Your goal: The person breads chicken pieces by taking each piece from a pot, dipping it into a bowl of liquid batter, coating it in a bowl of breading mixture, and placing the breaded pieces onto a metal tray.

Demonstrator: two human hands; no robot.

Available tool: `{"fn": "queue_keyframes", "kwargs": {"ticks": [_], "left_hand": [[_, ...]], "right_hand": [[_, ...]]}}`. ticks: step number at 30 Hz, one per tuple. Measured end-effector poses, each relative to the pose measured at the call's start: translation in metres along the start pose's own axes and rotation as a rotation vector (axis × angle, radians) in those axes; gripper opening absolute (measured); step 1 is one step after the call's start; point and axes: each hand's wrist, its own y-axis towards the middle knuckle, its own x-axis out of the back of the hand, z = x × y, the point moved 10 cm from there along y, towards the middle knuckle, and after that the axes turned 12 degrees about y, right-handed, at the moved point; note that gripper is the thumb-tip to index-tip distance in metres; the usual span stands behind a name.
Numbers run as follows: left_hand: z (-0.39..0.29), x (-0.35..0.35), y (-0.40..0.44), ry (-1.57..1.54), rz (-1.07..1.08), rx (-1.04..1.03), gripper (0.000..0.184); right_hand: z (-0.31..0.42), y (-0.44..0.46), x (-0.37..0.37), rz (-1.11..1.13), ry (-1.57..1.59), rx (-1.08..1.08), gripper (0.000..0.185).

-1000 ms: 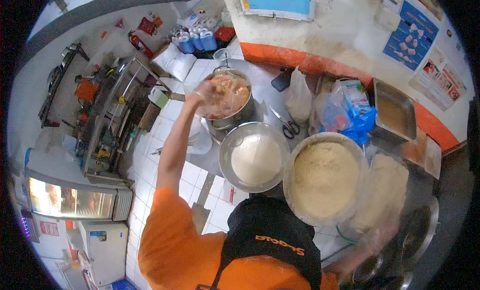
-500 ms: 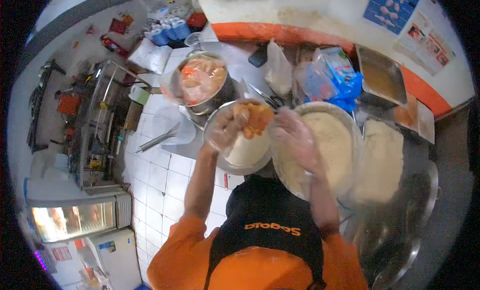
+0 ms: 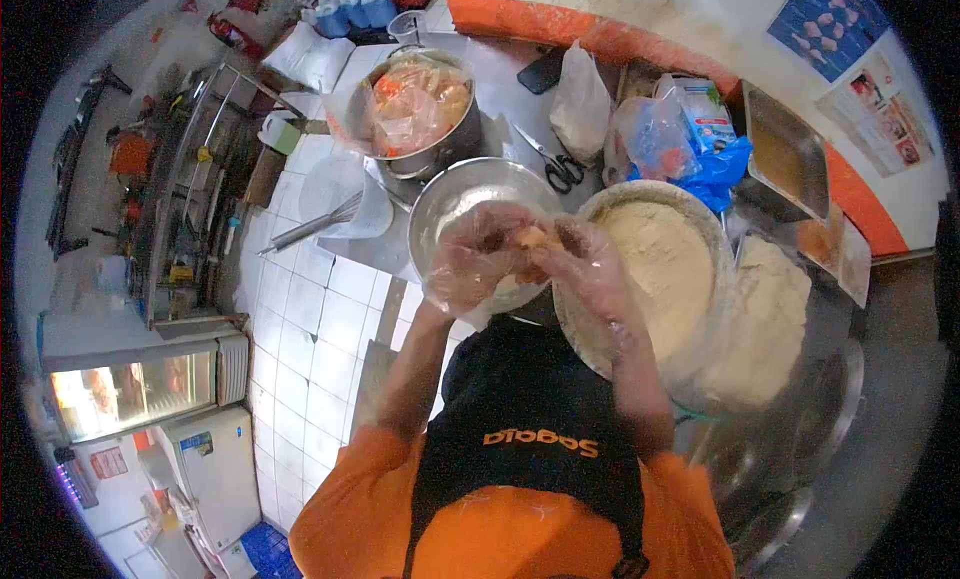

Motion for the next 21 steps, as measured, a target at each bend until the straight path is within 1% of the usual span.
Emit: {"fn": "queue_keyframes", "kwargs": {"ticks": [1,2,4,5,7,8,10,11,13,14,16,17,19,20,21], "left_hand": [[-0.006,0.0,0.0,0.081,-0.02,-0.041,0.062],[-0.009,0.0,0.0,0.08,-0.022,-0.04,0.062],[-0.012,0.002,-0.002,-0.032,-0.043,-0.019,0.06],[-0.011,0.003,-0.002,-0.033,-0.046,-0.02,0.06],[-0.008,0.007,-0.004,0.0,-0.061,-0.006,0.052],[-0.006,0.009,-0.004,0.0,-0.062,-0.006,0.052],[0.013,0.004,-0.005,0.167,0.031,0.109,0.039],[0.015,0.005,-0.007,0.166,0.032,0.111,0.039],[0.028,-0.005,-0.015,0.079,0.125,0.205,0.033],[0.027,-0.008,-0.016,0.078,0.126,0.208,0.033],[0.015,-0.007,-0.012,0.041,-0.014,0.117,0.032],[0.017,-0.01,-0.011,0.041,-0.014,0.117,0.032],[0.017,-0.008,-0.01,0.088,-0.093,0.034,0.026],[0.023,-0.01,-0.009,0.087,-0.093,0.036,0.026],[0.022,-0.003,-0.007,0.242,-0.184,-0.014,0.024]], "right_hand": [[-0.006,0.0,-0.001,-0.013,0.014,-0.087,0.043],[-0.008,0.0,-0.001,-0.013,0.013,-0.088,0.043],[-0.008,0.001,0.007,-0.075,-0.007,-0.028,0.04],[-0.009,0.001,0.004,-0.072,-0.008,-0.029,0.04],[-0.003,-0.001,0.01,-0.198,0.065,0.084,0.029],[-0.002,-0.002,0.008,-0.196,0.065,0.083,0.029],[-0.005,-0.005,0.002,-0.176,0.086,0.022,0.024],[-0.009,-0.005,0.009,-0.177,0.087,0.021,0.024],[-0.019,-0.002,0.022,-0.122,-0.003,0.031,0.028],[-0.014,-0.002,0.017,-0.123,-0.003,0.029,0.028],[-0.014,-0.01,0.023,-0.358,-0.152,-0.135,0.032],[-0.018,-0.005,0.02,-0.358,-0.152,-0.135,0.032],[-0.017,0.002,0.016,-0.343,0.045,0.044,0.033],[-0.021,0.001,0.017,-0.344,0.045,0.041,0.033],[-0.026,0.002,0.011,-0.267,0.088,0.012,0.033]]}}
